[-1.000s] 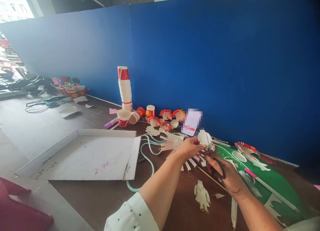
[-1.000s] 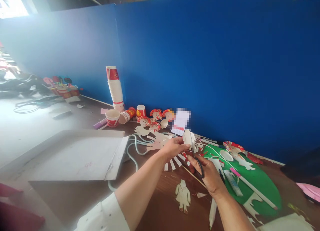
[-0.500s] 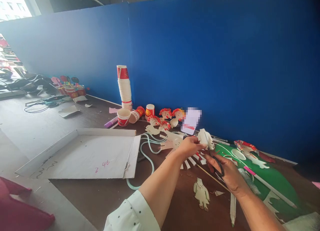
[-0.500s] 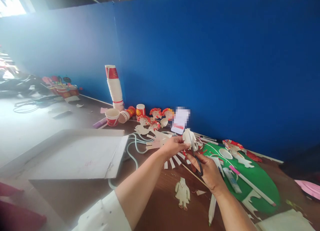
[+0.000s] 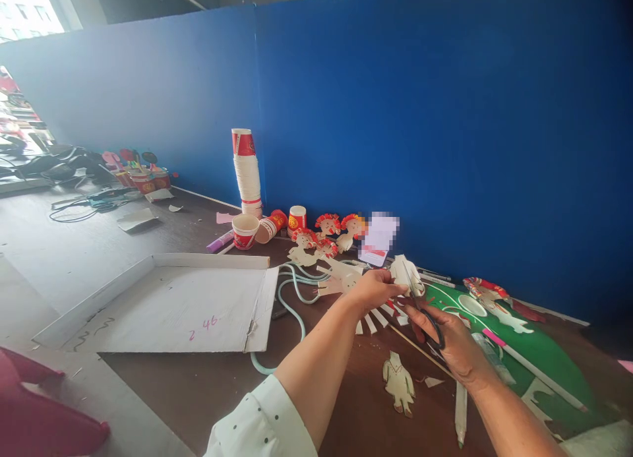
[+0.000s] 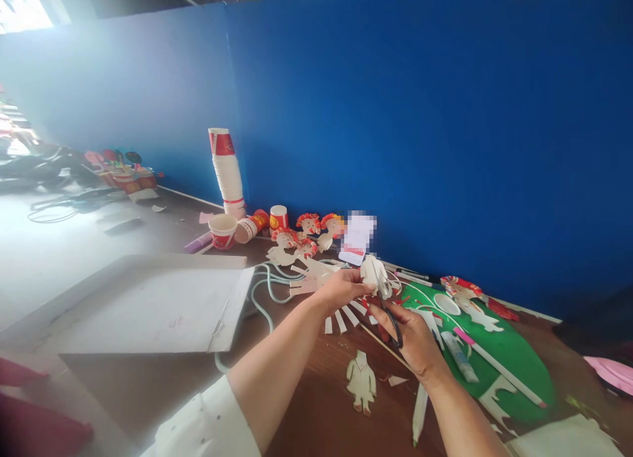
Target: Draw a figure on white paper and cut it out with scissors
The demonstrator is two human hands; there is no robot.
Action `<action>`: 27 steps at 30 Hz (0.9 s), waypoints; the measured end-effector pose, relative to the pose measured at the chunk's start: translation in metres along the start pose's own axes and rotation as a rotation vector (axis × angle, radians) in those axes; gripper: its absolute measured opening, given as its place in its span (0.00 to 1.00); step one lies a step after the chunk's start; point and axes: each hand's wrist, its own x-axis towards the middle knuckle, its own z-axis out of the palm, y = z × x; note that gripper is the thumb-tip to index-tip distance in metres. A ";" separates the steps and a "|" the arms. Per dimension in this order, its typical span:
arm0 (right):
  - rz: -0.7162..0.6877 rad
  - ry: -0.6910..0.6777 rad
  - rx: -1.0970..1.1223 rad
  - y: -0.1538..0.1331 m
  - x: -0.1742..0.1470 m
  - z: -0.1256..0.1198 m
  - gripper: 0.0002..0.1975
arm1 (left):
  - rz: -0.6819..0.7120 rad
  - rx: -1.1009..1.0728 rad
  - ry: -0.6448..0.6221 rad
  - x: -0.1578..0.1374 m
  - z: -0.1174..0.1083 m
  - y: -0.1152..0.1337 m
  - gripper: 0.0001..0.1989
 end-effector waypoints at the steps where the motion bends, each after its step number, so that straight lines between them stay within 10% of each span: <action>1: 0.003 -0.006 0.005 0.000 0.000 0.000 0.23 | 0.004 0.000 -0.002 0.001 0.000 -0.001 0.15; 27: -0.021 -0.001 0.014 0.008 0.004 -0.002 0.17 | -0.010 0.032 0.005 -0.003 0.005 0.003 0.09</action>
